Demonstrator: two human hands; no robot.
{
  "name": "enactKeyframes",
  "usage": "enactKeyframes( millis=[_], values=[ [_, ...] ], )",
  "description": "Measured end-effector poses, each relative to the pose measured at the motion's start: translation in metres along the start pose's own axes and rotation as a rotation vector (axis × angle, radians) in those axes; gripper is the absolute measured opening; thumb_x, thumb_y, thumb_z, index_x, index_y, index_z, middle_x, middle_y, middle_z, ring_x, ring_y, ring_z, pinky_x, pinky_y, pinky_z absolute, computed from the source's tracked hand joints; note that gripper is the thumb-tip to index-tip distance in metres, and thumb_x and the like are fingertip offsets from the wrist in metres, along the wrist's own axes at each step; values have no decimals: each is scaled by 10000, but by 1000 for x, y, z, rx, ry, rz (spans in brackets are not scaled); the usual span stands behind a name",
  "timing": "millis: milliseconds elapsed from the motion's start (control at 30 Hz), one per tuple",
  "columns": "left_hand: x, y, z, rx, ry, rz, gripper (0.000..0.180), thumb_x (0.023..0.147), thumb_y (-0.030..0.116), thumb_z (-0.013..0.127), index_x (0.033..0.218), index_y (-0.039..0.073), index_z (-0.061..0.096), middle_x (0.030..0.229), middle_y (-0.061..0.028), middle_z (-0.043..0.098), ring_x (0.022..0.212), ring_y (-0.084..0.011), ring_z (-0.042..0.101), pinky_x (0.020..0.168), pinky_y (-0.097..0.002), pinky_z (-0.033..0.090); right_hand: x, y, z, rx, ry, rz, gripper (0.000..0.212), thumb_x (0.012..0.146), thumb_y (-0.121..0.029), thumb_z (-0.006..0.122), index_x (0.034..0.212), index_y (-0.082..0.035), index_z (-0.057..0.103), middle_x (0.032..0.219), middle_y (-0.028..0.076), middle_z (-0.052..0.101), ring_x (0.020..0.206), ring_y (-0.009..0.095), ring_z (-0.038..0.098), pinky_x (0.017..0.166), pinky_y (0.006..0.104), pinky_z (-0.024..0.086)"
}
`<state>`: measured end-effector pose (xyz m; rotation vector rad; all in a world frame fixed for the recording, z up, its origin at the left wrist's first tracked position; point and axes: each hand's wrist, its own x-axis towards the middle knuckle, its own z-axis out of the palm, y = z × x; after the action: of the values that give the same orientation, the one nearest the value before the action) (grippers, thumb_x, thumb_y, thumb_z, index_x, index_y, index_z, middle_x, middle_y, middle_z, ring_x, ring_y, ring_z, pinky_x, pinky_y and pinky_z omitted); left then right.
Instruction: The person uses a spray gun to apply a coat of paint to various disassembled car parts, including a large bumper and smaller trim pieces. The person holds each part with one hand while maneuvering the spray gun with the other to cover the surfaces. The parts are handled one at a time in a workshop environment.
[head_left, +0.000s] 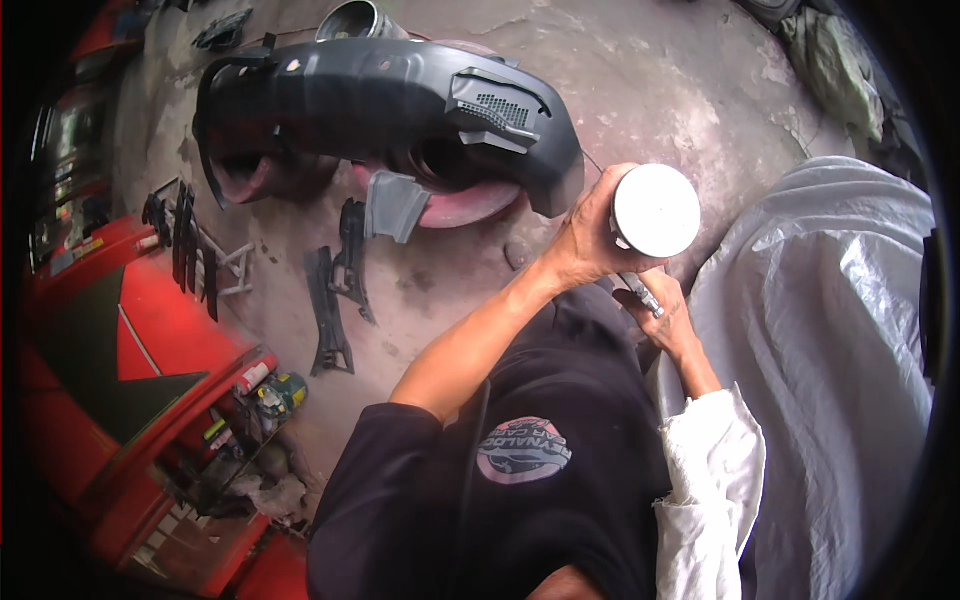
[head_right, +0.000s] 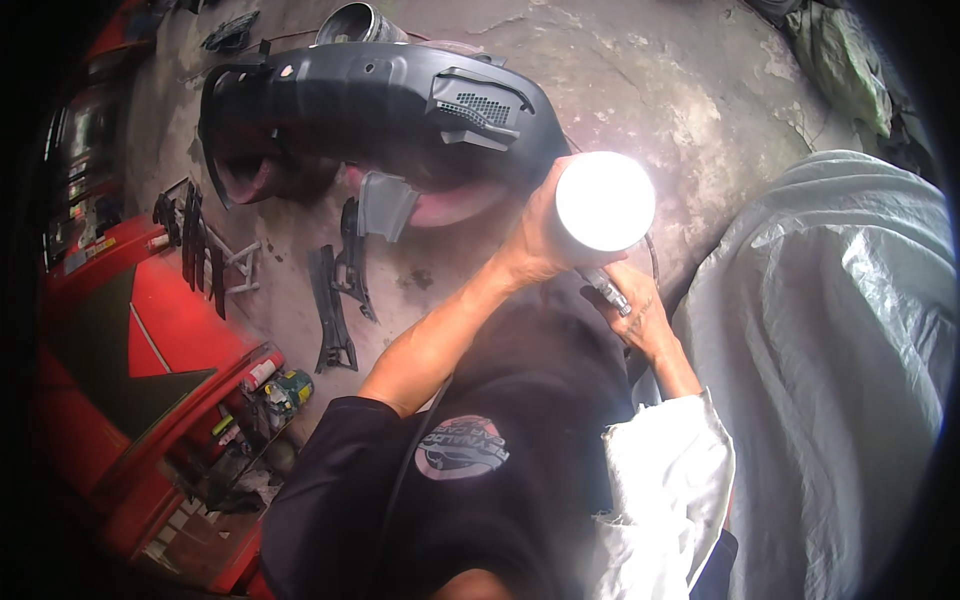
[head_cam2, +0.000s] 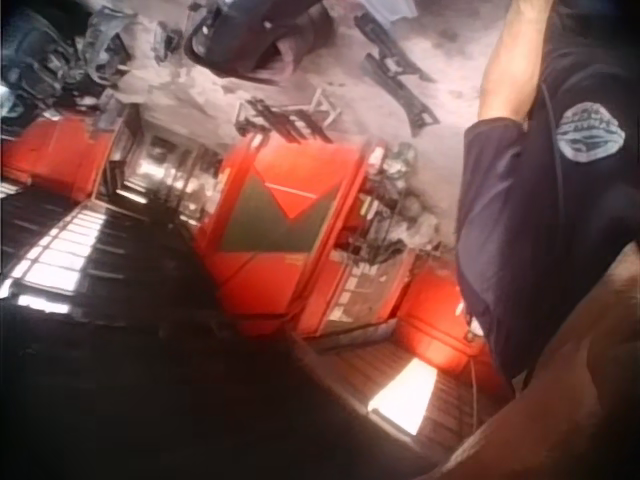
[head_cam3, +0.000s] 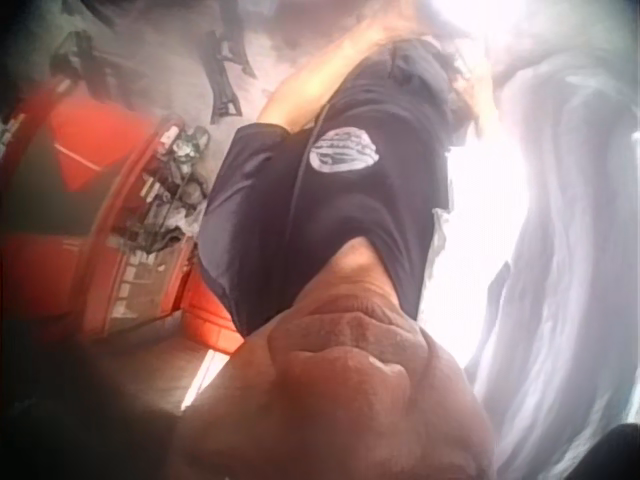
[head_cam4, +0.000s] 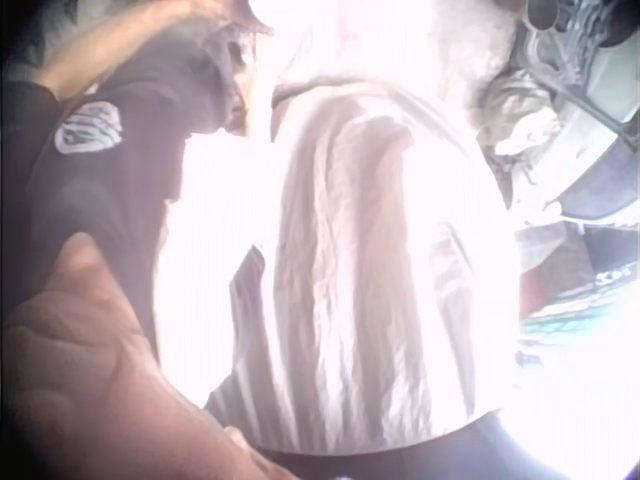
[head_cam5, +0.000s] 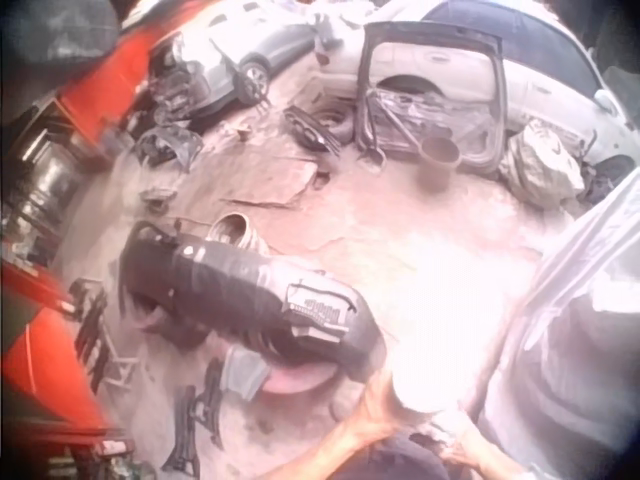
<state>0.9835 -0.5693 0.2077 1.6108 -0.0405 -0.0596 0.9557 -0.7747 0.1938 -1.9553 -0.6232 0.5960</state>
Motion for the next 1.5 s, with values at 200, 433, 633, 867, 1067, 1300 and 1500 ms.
enactKeyframes(
  millis=[200, 433, 633, 867, 1067, 1300, 1500],
  values=[
    [-21, 15, -10, -40, -144, 41, 903, 722, 304, 940, 1445, 79, 448, 1323, -126, 609, 1237, -245, 602, 989, -392, 523, -26, -16, 34, 28, 25, 108, 452, 899, -115, 719, 1317, -33, 567, 1077, 188, 719, 966, 410, 688, 848, 457, 528],
    [-103, -89, -11, -19, -162, -525, 604, 966, 291, 704, 1465, 27, 488, 1326, -175, 624, 1190, -259, 632, 995, -375, 513, -101, 30, 56, -34, 384, 400, 216, 950, -157, 659, 1116, -20, 638, 921, 161, 693, 813, 301, 652, 778, 383, 506],
    [-196, -139, -18, 324, -512, -532, 424, 927, 294, 680, 1241, 10, 674, 1112, -206, 731, 1100, -354, 686, 971, -436, 518, -199, 46, 65, -137, 517, 523, 197, 960, -125, 644, 1118, -7, 654, 987, 161, 690, 906, 316, 662, 847, 382, 503],
    [-204, -144, -5, 374, -641, -418, 372, 953, 264, 636, 1232, 22, 685, 1174, -218, 717, 1155, -382, 661, 1001, -448, 505, -276, 45, 51, -290, 541, 595, 322, 955, -117, 650, 1260, -21, 616, 1101, 203, 701, 1025, 381, 674, 900, 414, 504],
    [-160, -148, -13, 390, -563, -412, 368, 1002, 223, 575, 1276, -9, 658, 1201, -224, 711, 1149, -366, 674, 991, -446, 504, -313, 43, -16, -530, 466, 634, 386, 955, -133, 652, 1318, -19, 587, 1129, 232, 696, 1040, 431, 662, 903, 448, 503],
    [-129, -138, 5, 344, -541, -449, 354, 1002, 209, 571, 1281, 10, 662, 1182, -196, 728, 1145, -360, 678, 981, -442, 512, -244, 22, -91, -336, 612, 515, 399, 948, -92, 640, 1338, -34, 583, 1091, 182, 720, 964, 326, 702, 842, 413, 517],
    [-91, -98, 64, 139, -442, -417, 377, 999, 210, 576, 1314, 16, 646, 1191, -174, 725, 1113, -290, 689, 973, -403, 509, -101, 30, -59, -22, 497, 403, 301, 941, -126, 677, 1219, -17, 642, 767, 70, 644, 623, 138, 572, 610, 312, 468]
  ],
)
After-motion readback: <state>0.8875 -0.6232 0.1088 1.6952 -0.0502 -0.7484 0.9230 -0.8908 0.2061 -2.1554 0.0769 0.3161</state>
